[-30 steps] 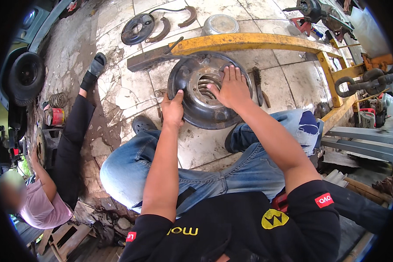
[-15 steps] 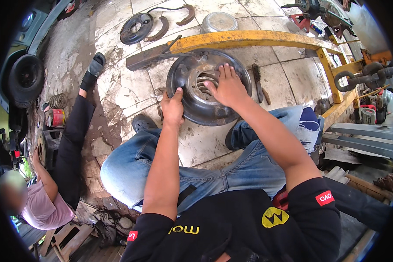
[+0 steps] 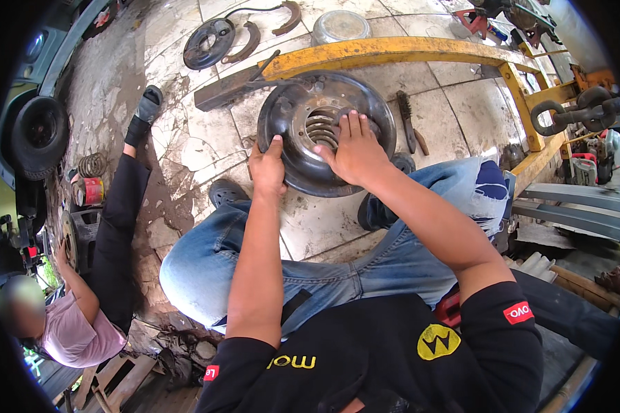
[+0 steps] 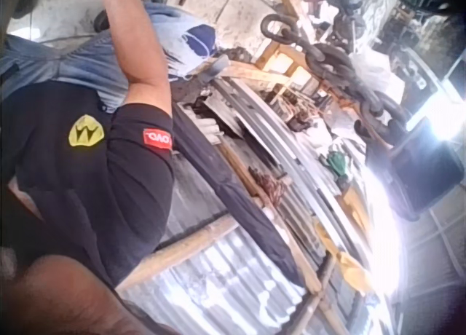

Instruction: The person sits on the floor and repeatedly rubs the inner surface of a brake drum with their hands, rotating it to access different areas. The person also briefly handles a brake shoe and a small metal bowl nearby.

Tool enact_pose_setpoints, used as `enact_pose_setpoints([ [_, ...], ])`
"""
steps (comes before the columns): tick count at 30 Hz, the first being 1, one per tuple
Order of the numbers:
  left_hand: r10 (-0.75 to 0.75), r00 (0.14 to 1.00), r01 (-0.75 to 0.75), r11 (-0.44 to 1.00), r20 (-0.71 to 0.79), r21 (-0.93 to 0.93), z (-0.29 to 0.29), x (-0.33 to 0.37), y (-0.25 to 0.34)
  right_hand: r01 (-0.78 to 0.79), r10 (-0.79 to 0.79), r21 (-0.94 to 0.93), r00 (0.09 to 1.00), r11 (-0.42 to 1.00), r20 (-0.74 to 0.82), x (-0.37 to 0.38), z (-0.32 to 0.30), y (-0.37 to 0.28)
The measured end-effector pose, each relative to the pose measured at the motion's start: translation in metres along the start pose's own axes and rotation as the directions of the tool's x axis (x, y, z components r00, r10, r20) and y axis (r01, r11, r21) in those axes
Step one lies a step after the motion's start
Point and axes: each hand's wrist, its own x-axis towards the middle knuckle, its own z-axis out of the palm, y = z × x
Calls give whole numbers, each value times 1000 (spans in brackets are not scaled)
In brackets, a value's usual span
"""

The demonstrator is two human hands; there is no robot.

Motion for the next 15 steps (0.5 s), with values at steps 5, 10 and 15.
enact_pose_setpoints([
  [5, 35, 999, -36, 996, -6, -86, -1, -3, -3, 34, -34, 2, 998, 999, -59, 16, 9, 9],
  [10, 9, 1000, -8, 998, 18, -65, 8, -8, 5, 61, -56, 71, 997, 996, -61, 21, 19, 20],
  [15, 50, 998, -52, 995, -31, -88, 4, -4, -4, 103, -100, 58, 994, 993, -52, 10, 13, 11],
])
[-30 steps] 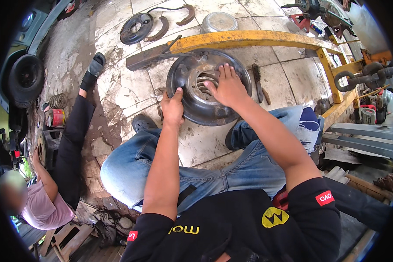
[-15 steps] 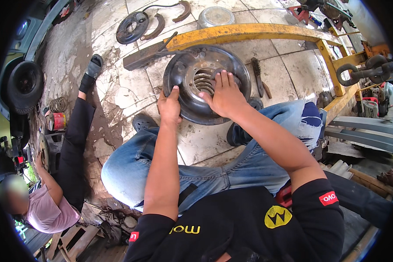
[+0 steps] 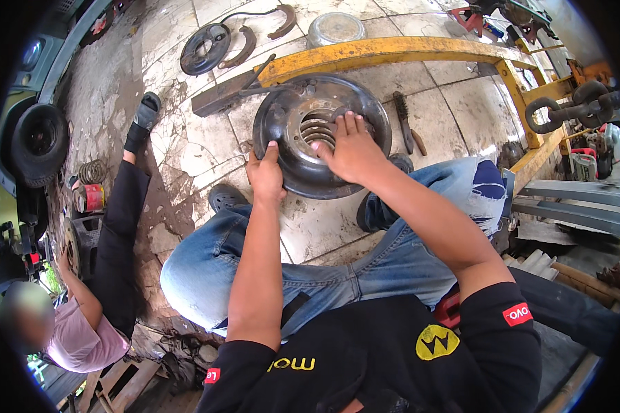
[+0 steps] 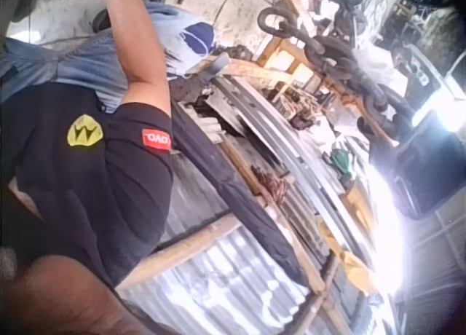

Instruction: The person sits on the floor and repeatedly rubs the inner surface of a brake drum with their hands, rotating it to access different areas. The person also briefly handles a brake shoe and a small metal bowl nearby.

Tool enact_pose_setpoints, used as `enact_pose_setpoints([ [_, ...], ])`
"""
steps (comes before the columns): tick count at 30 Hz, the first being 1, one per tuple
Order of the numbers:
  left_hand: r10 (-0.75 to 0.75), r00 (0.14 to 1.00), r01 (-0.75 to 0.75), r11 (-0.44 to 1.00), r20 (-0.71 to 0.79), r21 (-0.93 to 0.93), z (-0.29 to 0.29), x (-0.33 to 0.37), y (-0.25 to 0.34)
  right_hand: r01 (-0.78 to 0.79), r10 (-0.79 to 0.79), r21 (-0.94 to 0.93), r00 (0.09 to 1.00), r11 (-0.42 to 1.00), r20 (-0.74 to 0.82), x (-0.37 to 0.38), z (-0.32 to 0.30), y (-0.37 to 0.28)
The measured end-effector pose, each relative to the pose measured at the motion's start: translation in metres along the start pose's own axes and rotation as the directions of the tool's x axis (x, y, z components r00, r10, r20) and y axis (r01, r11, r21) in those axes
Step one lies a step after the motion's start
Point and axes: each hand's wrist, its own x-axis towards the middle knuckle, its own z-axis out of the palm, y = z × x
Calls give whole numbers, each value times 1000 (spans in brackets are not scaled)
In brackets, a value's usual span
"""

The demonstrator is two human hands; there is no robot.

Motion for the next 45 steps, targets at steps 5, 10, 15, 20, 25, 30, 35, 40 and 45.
enact_pose_setpoints([
  [5, -28, 1000, 27, 998, -12, -58, 2, -6, 4, -14, 18, 46, 997, 999, -73, 11, -3, 10],
  [10, -5, 1000, 5, 1000, 6, 6, 3, -4, -3, 20, -20, 4, 995, 1000, -99, 13, 11, 24],
  [15, 9, 999, -13, 996, -45, -91, 1, -6, -1, 85, -89, -68, 994, 994, -63, 2, 10, 10],
  [20, -30, 999, 29, 998, -25, -56, 12, -11, 6, 89, -43, 175, 968, 980, -248, 31, 10, 37],
  [25, 11, 999, -14, 994, -33, -107, 6, -7, -4, -195, 291, 602, 954, 774, -66, 18, -93, 27],
  [30, -19, 1000, 17, 995, -20, -102, 2, -4, -3, -175, 316, 478, 920, 861, -231, 15, -117, 43],
  [35, -24, 1000, 21, 993, -19, -120, 2, -4, -3, -57, 137, 308, 960, 950, -244, 11, -87, 34],
  [40, 4, 1000, -6, 995, -17, -96, 1, -3, -5, 45, -1, 219, 980, 975, -198, 12, -53, 33],
  [45, -15, 999, 11, 995, -35, -104, 3, -4, -5, 74, -62, 78, 988, 994, -140, 9, -28, 29],
])
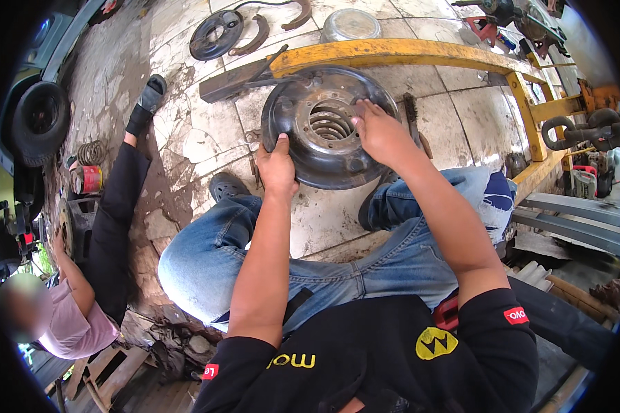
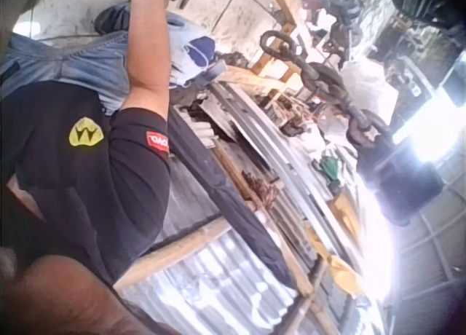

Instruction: The person sits on the floor and repeatedly rubs the inner surface of a brake drum with their hands, rotating it to access different areas. The person also briefly handles a brake shoe and a small metal bowl nearby.

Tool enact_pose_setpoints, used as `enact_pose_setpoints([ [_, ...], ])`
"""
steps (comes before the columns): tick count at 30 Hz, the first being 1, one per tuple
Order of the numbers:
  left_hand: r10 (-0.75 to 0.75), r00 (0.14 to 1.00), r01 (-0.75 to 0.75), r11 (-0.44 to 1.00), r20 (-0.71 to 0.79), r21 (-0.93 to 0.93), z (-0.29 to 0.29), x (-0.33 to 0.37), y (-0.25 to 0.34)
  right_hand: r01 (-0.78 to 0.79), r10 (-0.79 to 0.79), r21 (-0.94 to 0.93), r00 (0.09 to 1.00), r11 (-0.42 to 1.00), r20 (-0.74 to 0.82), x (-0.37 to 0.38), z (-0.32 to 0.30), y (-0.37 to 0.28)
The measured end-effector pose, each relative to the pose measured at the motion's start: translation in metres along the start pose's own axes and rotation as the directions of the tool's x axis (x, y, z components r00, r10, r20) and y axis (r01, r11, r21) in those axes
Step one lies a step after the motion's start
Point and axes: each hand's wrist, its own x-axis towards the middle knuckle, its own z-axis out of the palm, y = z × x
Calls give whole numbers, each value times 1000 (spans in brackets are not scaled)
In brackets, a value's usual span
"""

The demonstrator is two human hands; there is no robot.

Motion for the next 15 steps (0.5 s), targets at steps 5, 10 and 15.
enact_pose_setpoints([
  [5, -22, 1000, 22, 1000, 4, 21, 1, -3, 1, 16, -7, -200, 999, 980, 43, 7, 29, 2],
  [10, 3, 1000, -2, 998, -10, 63, 0, -11, 1, -127, 138, -217, 990, 968, 35, 22, 21, -19],
  [15, 33, 999, -33, 999, -2, 43, 4, -17, 1, -131, 163, -315, 983, 940, 78, 22, 12, -21],
])
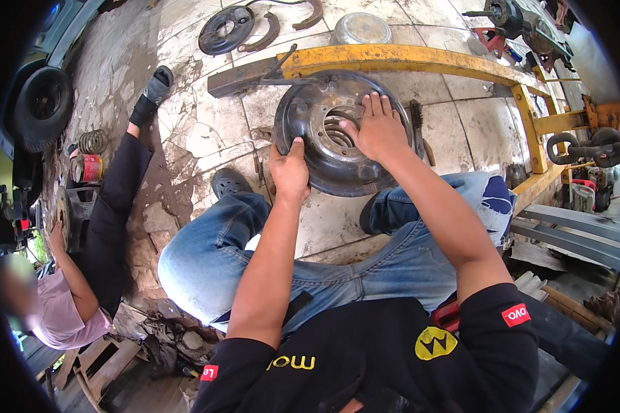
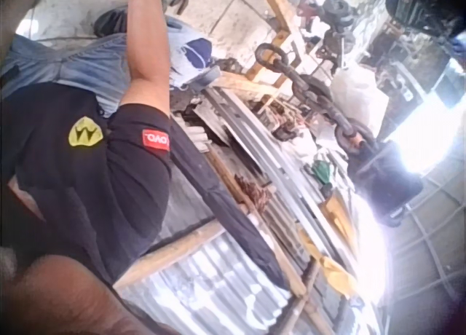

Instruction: The person sits on the floor and repeatedly rubs the inner surface of a brake drum with their hands, rotating it to access different areas. The person also briefly handles a brake shoe and a small metal bowl nearby.

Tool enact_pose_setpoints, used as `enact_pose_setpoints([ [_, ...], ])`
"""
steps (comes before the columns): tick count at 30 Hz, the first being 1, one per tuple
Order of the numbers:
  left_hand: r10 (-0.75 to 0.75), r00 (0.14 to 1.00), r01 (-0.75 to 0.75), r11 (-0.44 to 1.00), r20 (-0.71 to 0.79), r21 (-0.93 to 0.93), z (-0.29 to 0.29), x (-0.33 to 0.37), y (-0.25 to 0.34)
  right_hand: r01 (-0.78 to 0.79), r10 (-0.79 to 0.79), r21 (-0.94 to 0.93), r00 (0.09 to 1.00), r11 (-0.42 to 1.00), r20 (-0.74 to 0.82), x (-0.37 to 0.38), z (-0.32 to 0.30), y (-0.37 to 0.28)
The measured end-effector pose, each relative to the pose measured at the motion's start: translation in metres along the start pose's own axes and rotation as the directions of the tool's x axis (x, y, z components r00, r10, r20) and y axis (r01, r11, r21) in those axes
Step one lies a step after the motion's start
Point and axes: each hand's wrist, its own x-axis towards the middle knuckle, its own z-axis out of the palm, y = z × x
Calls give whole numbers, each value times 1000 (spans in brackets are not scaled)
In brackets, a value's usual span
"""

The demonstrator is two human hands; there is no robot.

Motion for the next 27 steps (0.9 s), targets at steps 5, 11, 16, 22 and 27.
enact_pose_setpoints([
  [5, 4, 1000, -4, 1000, -8, -22, 0, -1, -2, 5, -5, 0, 1000, 1000, 9, -3, 1, -2],
  [11, -20, 999, 21, 999, 31, -32, -4, 3, 1, -14, 14, 30, 1000, 999, -11, 7, 6, -1],
  [16, 25, 1000, -25, 999, -16, -22, 0, 2, -4, -4, 6, 64, 999, 998, -32, 0, 3, 2],
  [22, -13, 999, 13, 1000, -30, -1, 1, 2, 5, -20, 24, 77, 999, 997, -41, 2, 6, -1],
  [27, -44, 999, 43, 997, -7, -64, 2, 2, 7, -15, 17, 92, 1000, 996, -19, 3, 2, -1],
])
